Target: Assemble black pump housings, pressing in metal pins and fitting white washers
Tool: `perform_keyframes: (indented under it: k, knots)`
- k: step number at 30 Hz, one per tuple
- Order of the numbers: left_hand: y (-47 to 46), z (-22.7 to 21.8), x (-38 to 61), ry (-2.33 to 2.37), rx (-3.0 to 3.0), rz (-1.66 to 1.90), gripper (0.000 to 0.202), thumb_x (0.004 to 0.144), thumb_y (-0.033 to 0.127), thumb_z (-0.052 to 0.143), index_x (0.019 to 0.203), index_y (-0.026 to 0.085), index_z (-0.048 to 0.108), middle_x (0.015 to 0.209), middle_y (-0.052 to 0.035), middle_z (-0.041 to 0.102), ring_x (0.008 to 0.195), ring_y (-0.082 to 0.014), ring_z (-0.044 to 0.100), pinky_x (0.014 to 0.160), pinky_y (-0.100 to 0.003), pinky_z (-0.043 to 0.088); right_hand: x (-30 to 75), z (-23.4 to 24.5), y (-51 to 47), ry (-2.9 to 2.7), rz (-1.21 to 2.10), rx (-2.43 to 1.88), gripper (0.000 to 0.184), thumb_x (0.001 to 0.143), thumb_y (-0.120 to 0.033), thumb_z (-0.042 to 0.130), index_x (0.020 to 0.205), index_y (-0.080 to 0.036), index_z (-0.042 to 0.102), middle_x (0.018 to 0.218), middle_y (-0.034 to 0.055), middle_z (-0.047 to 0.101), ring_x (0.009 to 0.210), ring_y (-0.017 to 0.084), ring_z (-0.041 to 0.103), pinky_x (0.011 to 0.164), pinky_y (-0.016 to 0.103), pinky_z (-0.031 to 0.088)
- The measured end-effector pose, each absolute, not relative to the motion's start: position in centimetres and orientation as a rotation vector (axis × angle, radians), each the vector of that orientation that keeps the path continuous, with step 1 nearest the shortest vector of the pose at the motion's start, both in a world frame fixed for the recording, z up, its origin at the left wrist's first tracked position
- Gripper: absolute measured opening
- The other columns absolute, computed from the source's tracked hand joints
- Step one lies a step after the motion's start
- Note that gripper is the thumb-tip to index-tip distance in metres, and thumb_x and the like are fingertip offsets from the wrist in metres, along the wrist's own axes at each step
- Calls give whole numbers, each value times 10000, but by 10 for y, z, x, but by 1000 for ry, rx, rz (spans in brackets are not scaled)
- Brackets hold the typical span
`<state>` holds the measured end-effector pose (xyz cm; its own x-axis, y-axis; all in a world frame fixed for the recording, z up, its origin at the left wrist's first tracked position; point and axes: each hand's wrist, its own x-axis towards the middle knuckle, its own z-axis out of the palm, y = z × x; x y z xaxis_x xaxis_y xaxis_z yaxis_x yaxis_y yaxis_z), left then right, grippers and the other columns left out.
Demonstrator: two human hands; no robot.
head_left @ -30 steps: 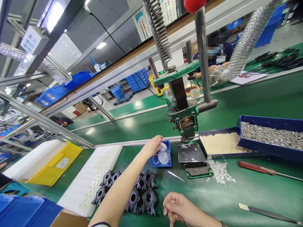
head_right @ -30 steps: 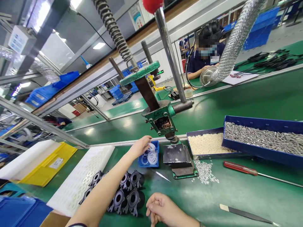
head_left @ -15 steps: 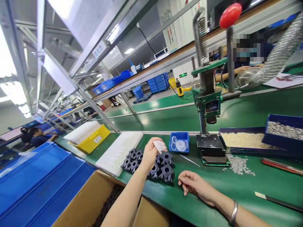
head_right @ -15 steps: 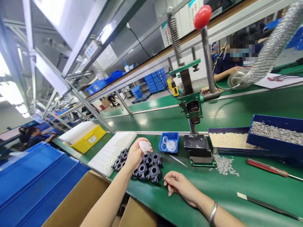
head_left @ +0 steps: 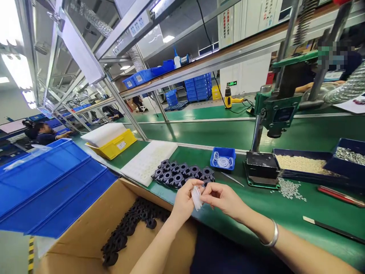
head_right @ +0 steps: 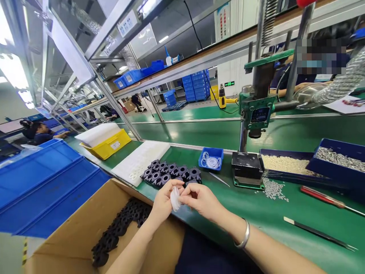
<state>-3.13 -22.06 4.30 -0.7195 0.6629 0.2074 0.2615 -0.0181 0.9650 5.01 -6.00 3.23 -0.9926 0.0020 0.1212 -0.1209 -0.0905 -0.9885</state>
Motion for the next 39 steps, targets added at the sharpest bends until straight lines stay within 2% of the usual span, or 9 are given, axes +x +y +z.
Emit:
perform_keyframes:
  k: [7,14,18,21,24,28,32,36,39]
  knots:
    - [-259,27,-30,2342,1318,1629,230,904,256,640,1115,221,727,1056,-53,752,934,-184,696,835,-282,531,49,42,-82,-2131,2386,212,389,791,-496,765,772,-143,603,729,-4,583,594,89,486,559,227,371]
    - [-283,22,-39,2267,1494,1683,232,906,275,667,1120,233,747,878,-48,772,766,-168,709,715,-266,556,40,54,-76,-2335,2381,233,368,830,-479,740,790,-139,606,684,-23,534,609,86,482,587,225,355]
    - [-291,17,-53,1951,1234,1972,262,873,283,719,1129,241,752,886,-76,771,756,-200,734,696,-295,606,10,61,-73,-2504,2334,292,377,836,-495,722,791,-147,584,667,-26,515,607,90,463,580,226,342]
    - [-304,10,-72,1672,720,2313,230,861,313,730,1062,213,774,976,-112,754,820,-260,752,698,-346,642,-29,70,-71,-2607,2180,255,374,861,-510,674,791,-155,584,668,-18,529,621,101,465,588,232,351]
    - [-324,3,-97,1653,377,2508,147,845,316,743,887,183,790,960,-102,740,781,-247,749,631,-308,637,-83,76,-70,-2685,1849,284,333,885,-481,632,788,-162,626,762,10,579,718,127,512,674,249,406]
    - [-347,-5,-125,1832,362,2541,335,910,404,647,725,149,762,870,-102,730,678,-229,731,542,-293,613,-173,67,-77,-2783,1392,417,270,866,-393,622,717,-169,644,856,39,623,816,156,574,748,266,452]
    - [-354,-8,-151,2263,494,2316,436,1009,401,442,885,155,779,995,-133,735,888,-269,735,753,-385,639,-251,41,-96,-2812,1259,387,189,838,-276,627,693,-160,662,862,54,634,823,161,588,746,263,456]
    - [-350,-13,-188,2868,837,1747,399,1030,319,362,1141,192,724,1226,-117,691,1165,-247,642,1053,-438,526,-292,15,-114,-2844,1153,344,156,822,-193,626,681,-146,673,862,69,629,839,172,580,751,265,447]
    - [-341,-19,-218,3012,1050,1345,382,1017,257,374,1305,190,617,1370,-114,611,1277,-228,572,1140,-448,458,-304,3,-119,-2874,1069,322,143,827,-182,616,712,-137,688,882,80,623,844,178,578,767,273,449]
